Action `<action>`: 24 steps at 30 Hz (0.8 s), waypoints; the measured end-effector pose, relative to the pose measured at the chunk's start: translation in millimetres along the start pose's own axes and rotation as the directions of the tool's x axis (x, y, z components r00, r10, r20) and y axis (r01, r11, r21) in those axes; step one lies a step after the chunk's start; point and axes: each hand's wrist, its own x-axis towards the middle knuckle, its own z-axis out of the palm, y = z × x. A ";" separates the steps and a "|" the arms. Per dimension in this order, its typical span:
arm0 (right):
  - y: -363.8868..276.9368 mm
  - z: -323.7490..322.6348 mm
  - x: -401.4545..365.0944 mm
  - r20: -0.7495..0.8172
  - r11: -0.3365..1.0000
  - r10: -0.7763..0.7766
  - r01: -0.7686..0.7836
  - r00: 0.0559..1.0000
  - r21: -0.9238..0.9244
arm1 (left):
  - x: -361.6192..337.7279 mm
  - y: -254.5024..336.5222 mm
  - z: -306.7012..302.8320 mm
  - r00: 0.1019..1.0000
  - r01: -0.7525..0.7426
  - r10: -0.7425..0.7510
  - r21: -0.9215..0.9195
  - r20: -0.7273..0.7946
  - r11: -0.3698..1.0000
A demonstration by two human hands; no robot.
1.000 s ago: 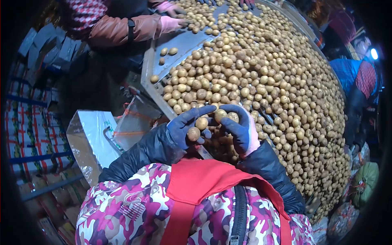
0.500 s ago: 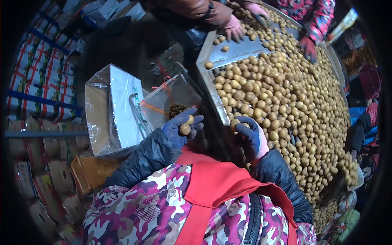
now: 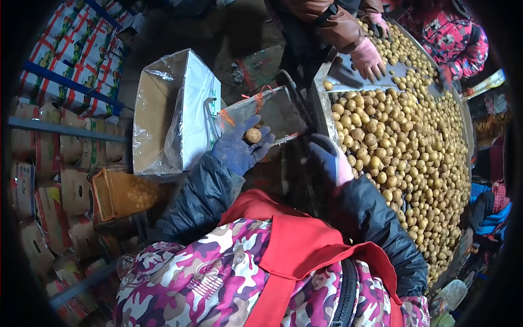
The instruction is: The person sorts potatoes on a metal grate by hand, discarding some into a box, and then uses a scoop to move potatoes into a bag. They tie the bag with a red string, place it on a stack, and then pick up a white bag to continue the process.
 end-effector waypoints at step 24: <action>46.3 -80.2 -108.9 -0.185 0.938 0.169 -0.100 0.968 0.333 | 28.0 -37.7 38.6 0.908 0.182 0.044 0.489 -0.416 0.853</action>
